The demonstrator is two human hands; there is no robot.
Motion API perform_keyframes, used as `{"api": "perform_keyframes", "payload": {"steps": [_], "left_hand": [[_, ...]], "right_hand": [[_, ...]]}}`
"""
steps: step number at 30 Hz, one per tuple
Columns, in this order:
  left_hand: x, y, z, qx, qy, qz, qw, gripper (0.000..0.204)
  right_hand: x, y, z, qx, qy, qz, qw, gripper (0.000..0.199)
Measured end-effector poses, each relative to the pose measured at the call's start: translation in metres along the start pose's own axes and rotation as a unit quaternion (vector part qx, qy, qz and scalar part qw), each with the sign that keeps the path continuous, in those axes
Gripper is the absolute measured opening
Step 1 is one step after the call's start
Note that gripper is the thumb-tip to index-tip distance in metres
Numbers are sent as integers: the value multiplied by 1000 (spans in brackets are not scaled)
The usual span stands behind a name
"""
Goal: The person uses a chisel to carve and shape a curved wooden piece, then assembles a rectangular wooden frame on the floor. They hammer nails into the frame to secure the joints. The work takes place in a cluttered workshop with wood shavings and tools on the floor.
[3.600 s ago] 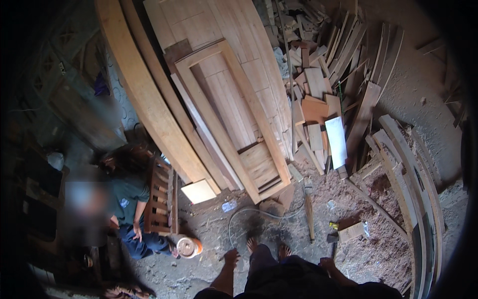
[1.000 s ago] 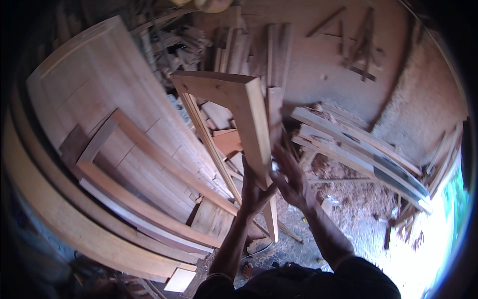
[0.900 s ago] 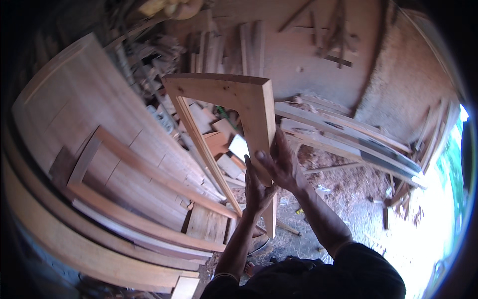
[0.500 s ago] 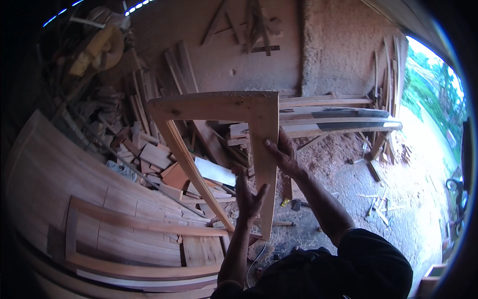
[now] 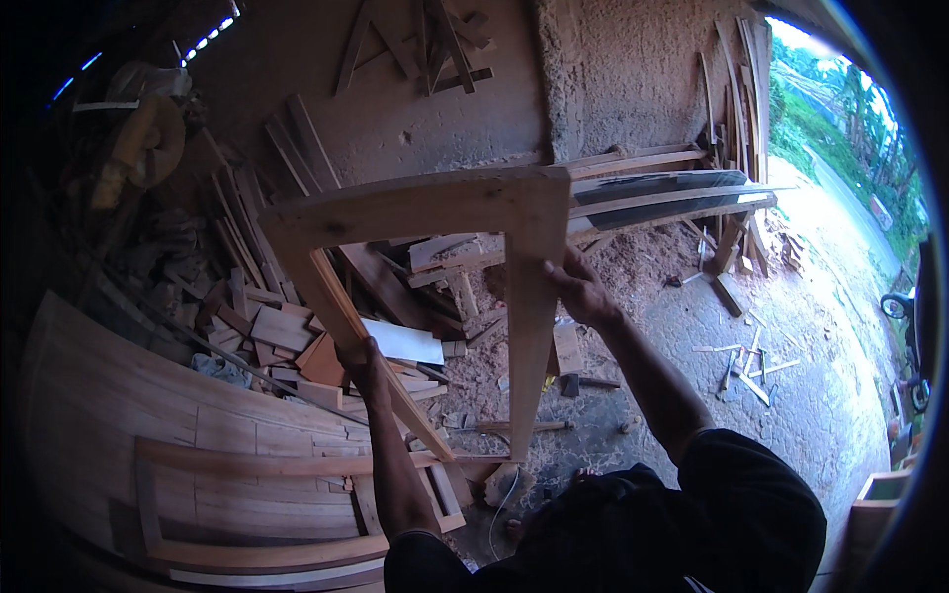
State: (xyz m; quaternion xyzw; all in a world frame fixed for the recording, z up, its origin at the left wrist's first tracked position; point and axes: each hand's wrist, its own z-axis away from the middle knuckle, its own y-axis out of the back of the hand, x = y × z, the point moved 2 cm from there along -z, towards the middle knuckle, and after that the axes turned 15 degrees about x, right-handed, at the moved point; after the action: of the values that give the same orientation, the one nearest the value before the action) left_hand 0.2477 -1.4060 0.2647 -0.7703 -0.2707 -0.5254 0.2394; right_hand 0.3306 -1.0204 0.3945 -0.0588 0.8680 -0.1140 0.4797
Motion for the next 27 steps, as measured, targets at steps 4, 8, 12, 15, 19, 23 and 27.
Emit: {"api": "perform_keyframes", "payload": {"steps": [4,8,12,15,19,23,27], "left_hand": [[-16,4,17,-89,-57,19,994,58],[-46,5,46,-164,-87,-9,983,45],[-68,-3,86,-111,-95,-131,981,50],[-70,2,110,-176,-81,-174,965,58],[-75,1,128,-187,-82,-172,964,62],[-89,-10,144,-266,-55,-155,950,77],[-101,-31,167,-379,-27,-95,920,77]], "right_hand": [[10,65,6,60,-83,-123,987,49],[11,127,26,102,-75,-118,985,38],[21,164,59,244,-103,-9,964,37],[10,175,80,267,52,120,955,57],[5,192,106,292,-51,126,947,62],[12,231,130,359,-41,175,916,53],[28,278,153,456,-73,86,883,57]]}}
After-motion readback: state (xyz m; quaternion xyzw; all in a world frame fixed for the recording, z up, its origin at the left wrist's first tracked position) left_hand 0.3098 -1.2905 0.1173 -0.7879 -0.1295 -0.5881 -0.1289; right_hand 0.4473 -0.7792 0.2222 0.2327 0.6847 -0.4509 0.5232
